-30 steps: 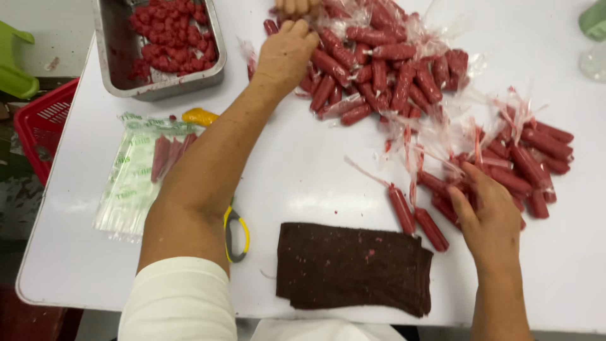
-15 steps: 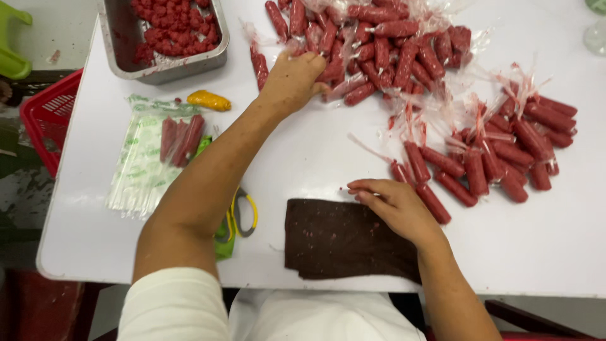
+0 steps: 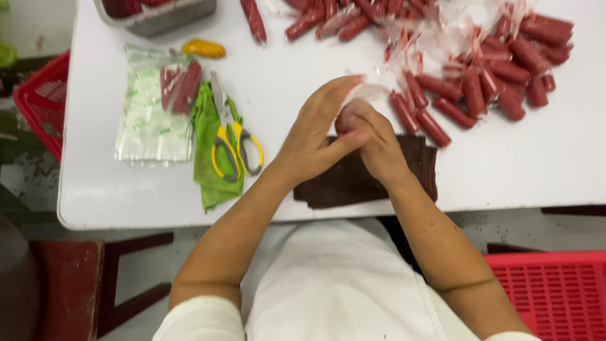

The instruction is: The person repeatedly picks up small red sausages, places each into a clear plastic sleeve, and ties the sleeve closed with a thin red string. The wrapped sausages are placed on the table. A brown cloth is used to wipe the sausage before wrapping.

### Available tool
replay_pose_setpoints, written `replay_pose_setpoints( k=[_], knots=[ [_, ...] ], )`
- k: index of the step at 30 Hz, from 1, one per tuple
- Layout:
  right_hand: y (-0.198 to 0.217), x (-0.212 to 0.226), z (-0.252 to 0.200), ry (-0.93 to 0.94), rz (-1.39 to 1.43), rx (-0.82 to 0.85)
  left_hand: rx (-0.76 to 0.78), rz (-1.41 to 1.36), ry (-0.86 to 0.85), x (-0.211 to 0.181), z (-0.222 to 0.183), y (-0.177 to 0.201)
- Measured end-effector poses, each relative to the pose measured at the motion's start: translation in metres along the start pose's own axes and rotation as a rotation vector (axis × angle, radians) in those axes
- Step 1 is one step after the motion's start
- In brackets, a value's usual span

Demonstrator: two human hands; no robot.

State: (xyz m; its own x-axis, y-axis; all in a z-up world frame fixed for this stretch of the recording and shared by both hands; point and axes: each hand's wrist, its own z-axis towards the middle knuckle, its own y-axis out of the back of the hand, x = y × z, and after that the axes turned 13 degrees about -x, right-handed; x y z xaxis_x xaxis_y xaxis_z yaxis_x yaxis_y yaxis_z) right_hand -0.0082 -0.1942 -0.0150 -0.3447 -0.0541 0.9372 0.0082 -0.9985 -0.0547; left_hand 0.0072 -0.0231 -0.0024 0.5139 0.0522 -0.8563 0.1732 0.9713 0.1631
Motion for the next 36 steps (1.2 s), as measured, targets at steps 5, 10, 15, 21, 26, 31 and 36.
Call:
replay_pose_setpoints(
  k=[5, 10, 15, 21, 26, 31, 36],
  knots=[
    [0.003, -0.015, -0.021, -0.217, 0.272, 0.013, -0.207, -0.49, 0.279, -0.015, 0.013, -0.036],
    [0.024, 0.02, -0.041, 0.413, -0.335, 0.068, -0.148, -0.734, 0.304, -0.058, -0.008, -0.027],
    [0.025, 0.041, -0.04, 0.602, -0.603, 0.319, -0.05, -0.453, 0.078, -0.08, -0.063, 0.032],
    [0.008, -0.028, -0.09, 0.835, -0.988, 0.44, 0.193, -0.93, 1.277, 0.003, -0.17, 0.017],
    [0.026, 0.028, -0.071, 0.29, -0.316, 0.867, 0.259, -0.135, 0.469, -0.014, -0.168, 0.024],
    [0.023, 0.067, -0.077, -0.251, 0.104, 0.603, 0.28, 0.444, -0.337, -0.022, -0.124, 0.027],
    [-0.005, 0.021, -0.088, -0.673, 0.601, -0.243, -0.041, -0.728, 0.703, 0.014, -0.132, -0.06]
  ],
)
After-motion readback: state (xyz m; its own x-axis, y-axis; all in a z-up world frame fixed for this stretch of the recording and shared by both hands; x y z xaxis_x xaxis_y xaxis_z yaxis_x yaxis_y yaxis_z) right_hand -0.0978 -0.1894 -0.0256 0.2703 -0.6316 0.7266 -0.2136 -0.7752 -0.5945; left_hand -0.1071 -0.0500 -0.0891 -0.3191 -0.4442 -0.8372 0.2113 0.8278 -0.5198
